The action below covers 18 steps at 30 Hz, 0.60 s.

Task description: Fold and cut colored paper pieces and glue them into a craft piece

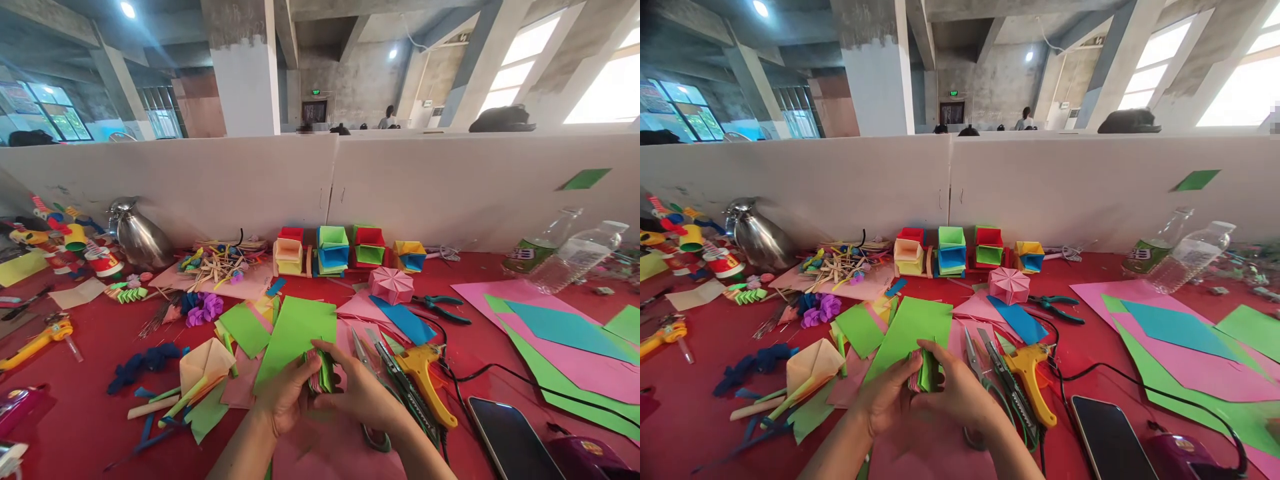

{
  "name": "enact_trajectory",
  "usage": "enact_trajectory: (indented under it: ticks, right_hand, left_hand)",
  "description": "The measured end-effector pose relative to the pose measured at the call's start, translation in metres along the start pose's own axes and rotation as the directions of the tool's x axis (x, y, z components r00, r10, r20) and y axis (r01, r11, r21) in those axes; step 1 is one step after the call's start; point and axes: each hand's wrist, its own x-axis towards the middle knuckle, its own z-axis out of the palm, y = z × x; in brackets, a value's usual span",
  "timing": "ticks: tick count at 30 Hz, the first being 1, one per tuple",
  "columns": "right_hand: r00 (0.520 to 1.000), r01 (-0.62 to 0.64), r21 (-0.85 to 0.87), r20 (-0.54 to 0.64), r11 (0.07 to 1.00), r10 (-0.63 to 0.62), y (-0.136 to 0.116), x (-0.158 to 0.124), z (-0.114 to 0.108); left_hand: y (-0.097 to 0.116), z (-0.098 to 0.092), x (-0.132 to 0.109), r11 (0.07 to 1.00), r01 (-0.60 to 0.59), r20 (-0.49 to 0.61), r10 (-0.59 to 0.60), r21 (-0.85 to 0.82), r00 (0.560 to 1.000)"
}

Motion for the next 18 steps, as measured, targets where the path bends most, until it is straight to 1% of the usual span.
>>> enact_trajectory:
  ticks: [2, 5, 18]
  right_hand:
    - [0.999, 0.033, 0.057, 0.013, 0.998, -0.034, 0.002, 0.001, -0.002]
    - [0.998, 0.047, 0.109, 0.024, 0.993, -0.05, 0.003, 0.001, -0.005]
    - [0.996, 0.069, 0.176, 0.041, 0.982, -0.077, 0.011, 0.004, -0.003]
  left_hand:
    - [-0.001, 0.002, -0.001, 1.0, 0.009, -0.006, -0.009, -0.012, 1.0]
    - [-0.001, 0.005, -0.003, 1.0, 0.009, -0.006, -0.009, -0.026, 1.0]
    - [-0.001, 0.007, -0.003, 0.999, -0.011, -0.049, 0.009, -0.037, 0.999]
